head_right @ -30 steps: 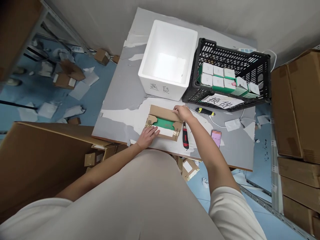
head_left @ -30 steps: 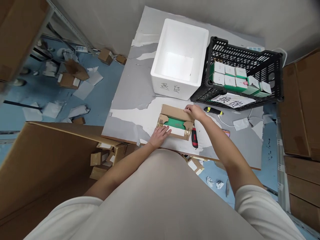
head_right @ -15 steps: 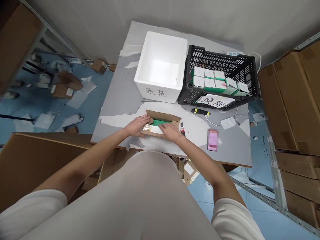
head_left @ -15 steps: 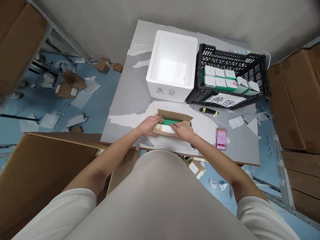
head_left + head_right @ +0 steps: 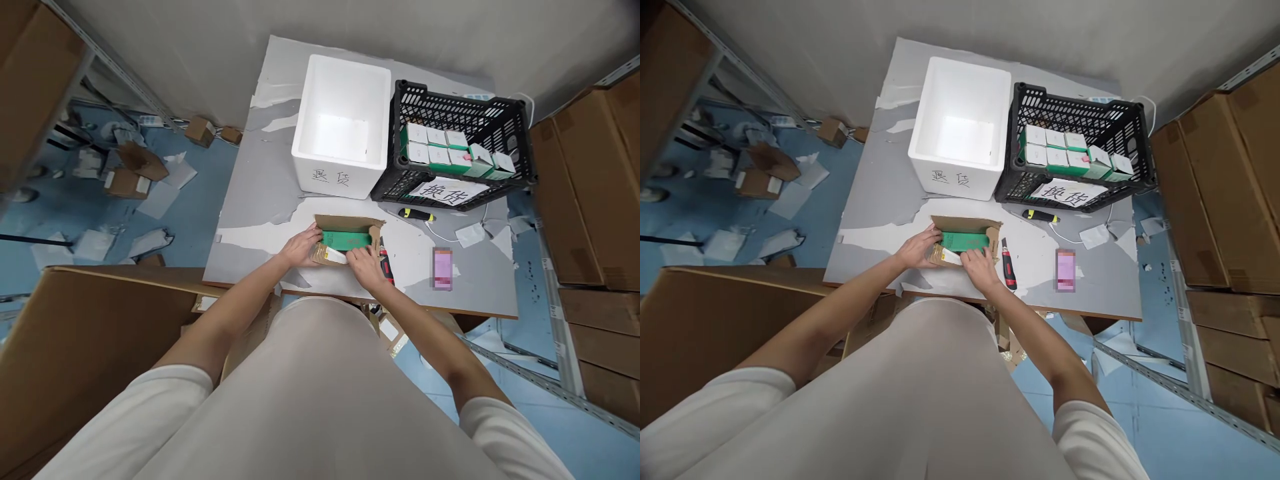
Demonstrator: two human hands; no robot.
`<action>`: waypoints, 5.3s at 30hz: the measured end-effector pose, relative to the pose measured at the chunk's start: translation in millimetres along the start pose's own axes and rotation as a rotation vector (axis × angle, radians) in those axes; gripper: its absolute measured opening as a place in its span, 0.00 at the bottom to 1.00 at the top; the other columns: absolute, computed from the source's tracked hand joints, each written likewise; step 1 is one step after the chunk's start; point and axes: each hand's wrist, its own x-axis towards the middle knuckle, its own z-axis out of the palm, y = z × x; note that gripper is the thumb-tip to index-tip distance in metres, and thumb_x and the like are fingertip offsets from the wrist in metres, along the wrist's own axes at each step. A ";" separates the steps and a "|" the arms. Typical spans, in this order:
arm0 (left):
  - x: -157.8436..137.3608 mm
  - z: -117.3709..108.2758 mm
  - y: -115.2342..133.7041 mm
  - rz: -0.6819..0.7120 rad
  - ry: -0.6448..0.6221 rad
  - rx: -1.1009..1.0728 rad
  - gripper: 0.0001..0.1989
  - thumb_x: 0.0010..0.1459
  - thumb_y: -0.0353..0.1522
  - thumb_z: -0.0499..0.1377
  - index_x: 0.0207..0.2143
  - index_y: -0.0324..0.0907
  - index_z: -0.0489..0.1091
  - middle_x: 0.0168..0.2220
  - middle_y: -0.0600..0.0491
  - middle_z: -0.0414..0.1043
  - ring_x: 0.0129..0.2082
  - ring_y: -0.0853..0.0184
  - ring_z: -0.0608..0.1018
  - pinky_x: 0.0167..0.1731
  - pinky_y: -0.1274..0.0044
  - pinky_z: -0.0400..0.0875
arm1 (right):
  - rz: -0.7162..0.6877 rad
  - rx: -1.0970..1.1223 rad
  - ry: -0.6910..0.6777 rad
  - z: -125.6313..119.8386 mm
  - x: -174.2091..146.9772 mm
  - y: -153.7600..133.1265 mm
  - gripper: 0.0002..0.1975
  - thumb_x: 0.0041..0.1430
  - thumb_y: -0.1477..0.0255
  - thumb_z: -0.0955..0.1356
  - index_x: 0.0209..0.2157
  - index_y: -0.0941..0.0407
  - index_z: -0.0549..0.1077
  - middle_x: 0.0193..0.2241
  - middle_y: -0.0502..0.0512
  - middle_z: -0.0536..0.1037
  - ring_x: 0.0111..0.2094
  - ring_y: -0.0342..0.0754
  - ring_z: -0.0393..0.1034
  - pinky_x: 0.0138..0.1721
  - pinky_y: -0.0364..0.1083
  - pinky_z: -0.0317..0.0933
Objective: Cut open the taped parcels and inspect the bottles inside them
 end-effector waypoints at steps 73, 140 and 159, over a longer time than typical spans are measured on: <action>-6.1 -2.2 40.0 -0.402 -0.140 0.115 0.60 0.41 0.58 0.60 0.67 0.38 0.38 0.68 0.40 0.39 0.65 0.50 0.53 0.63 0.57 0.42 | 0.188 0.481 0.301 1.3 26.0 56.2 0.25 0.50 0.65 0.68 0.49 0.57 0.60 0.53 0.66 0.65 0.53 0.58 0.60 0.52 0.55 0.56; 42.9 -53.8 -2.8 -0.174 0.028 0.128 0.37 0.53 0.45 0.57 0.62 0.38 0.53 0.67 0.40 0.43 0.67 0.46 0.43 0.58 0.46 0.25 | -0.012 0.419 0.215 1.6 -29.0 1.6 0.28 0.50 0.68 0.71 0.54 0.52 0.64 0.52 0.63 0.60 0.48 0.56 0.66 0.45 0.52 0.66; -20.5 26.6 65.5 -0.285 -0.014 -0.521 0.42 0.38 0.37 0.71 0.54 0.43 0.56 0.50 0.46 0.67 0.50 0.56 0.72 0.48 0.65 0.68 | 0.193 0.828 0.358 1.7 4.1 -1.5 0.19 0.61 0.60 0.62 0.49 0.54 0.67 0.39 0.58 0.76 0.38 0.52 0.72 0.42 0.51 0.66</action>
